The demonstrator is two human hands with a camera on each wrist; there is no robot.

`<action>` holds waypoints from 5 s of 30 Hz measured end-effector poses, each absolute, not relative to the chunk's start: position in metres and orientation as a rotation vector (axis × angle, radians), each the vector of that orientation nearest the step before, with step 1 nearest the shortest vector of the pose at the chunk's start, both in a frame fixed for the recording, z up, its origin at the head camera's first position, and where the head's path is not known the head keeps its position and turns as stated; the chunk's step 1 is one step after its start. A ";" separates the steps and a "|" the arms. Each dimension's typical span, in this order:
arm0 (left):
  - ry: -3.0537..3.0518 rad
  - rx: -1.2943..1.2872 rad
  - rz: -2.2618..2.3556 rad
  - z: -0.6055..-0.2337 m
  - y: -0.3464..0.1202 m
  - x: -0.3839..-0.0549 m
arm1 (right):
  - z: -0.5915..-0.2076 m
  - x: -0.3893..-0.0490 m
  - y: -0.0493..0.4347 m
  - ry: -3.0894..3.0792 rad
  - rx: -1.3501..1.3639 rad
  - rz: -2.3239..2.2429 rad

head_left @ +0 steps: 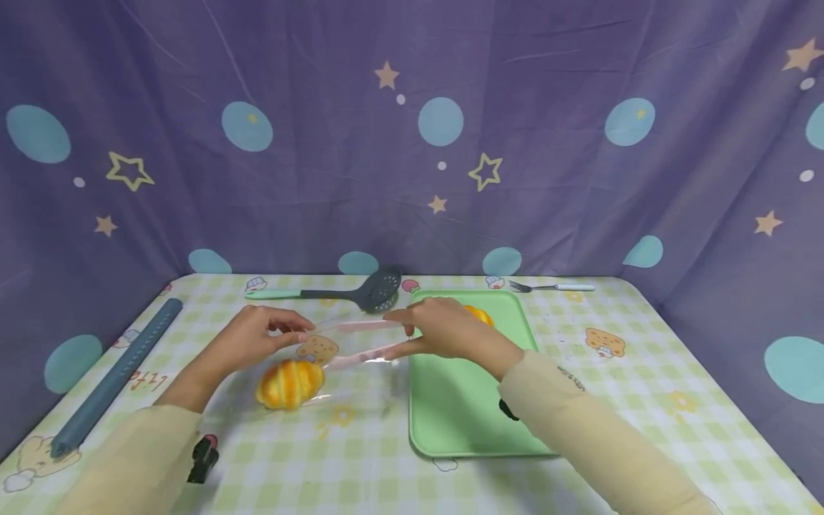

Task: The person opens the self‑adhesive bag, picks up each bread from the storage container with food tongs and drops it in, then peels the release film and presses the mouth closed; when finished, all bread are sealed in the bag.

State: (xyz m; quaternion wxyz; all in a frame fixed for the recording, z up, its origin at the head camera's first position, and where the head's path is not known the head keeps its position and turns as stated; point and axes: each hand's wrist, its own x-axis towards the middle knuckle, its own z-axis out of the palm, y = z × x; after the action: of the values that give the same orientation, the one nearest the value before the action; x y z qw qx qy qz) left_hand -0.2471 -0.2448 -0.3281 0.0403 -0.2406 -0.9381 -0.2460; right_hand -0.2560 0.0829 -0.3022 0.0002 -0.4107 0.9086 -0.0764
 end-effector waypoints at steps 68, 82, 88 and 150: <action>-2.860 -0.746 -0.719 -0.329 -0.241 -0.250 | -0.334 -0.281 0.266 3.051 -0.859 -0.220; -2.848 -0.748 -0.726 -0.332 -0.239 -0.252 | -0.342 -0.277 0.261 3.162 -0.928 -0.299; -2.844 -0.761 -0.717 -0.331 -0.238 -0.251 | -0.344 -0.272 0.259 3.232 -0.963 -0.270; -2.823 -0.777 -0.747 -0.327 -0.241 -0.251 | -0.344 -0.219 0.088 3.350 -1.278 -0.049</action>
State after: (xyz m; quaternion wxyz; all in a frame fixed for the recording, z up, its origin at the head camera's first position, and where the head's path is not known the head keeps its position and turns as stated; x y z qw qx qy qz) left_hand -0.2511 -0.2408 -0.3272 0.0599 -0.2567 -0.9325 -0.2468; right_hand -0.2186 0.0879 -0.3435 -0.2204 -0.3477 0.9112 -0.0133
